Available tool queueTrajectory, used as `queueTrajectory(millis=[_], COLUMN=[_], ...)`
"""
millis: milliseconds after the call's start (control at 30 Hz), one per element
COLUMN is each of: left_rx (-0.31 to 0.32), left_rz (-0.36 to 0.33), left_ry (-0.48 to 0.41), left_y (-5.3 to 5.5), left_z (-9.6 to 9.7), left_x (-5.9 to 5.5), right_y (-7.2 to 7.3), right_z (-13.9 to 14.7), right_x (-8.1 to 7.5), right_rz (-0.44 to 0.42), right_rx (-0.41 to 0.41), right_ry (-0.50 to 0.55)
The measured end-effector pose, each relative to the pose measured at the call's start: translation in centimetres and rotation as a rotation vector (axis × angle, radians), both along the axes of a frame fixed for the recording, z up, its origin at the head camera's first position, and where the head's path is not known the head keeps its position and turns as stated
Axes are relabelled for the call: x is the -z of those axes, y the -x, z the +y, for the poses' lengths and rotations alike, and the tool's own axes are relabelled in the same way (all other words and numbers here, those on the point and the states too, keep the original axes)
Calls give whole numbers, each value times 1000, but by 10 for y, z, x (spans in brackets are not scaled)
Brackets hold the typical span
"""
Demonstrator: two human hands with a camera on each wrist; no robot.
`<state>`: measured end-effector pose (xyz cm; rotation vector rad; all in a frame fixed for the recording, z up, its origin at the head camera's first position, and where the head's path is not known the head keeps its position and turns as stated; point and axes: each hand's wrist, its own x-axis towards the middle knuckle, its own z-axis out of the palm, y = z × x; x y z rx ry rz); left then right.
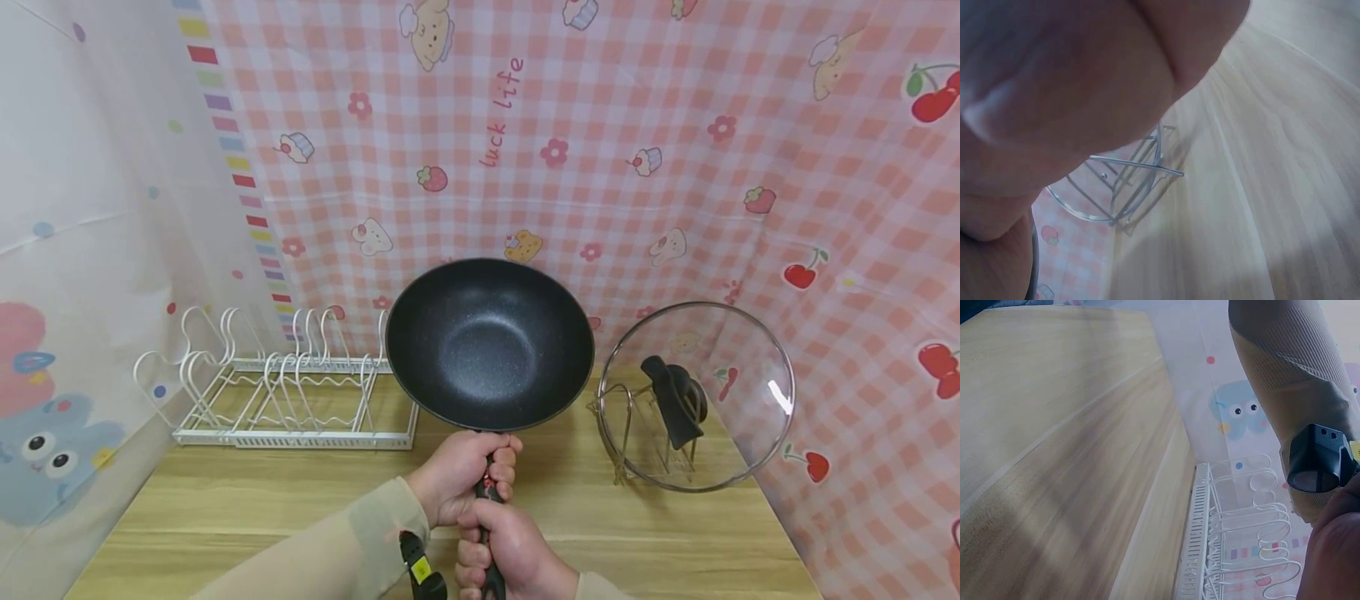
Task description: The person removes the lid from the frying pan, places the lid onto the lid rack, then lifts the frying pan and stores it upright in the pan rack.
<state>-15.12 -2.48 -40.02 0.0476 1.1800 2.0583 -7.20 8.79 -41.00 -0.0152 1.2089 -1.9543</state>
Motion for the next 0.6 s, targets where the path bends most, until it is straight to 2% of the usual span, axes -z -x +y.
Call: queueTrajectory(millis=[600], left_rx=[18], left_rz=[-11], left_ry=[3], left_y=[-1], left_z=[-2], left_x=[-7], right_y=[-1], right_z=[-1], right_x=[-7], right_rz=[-6], right_rx=[-3], right_ry=[14])
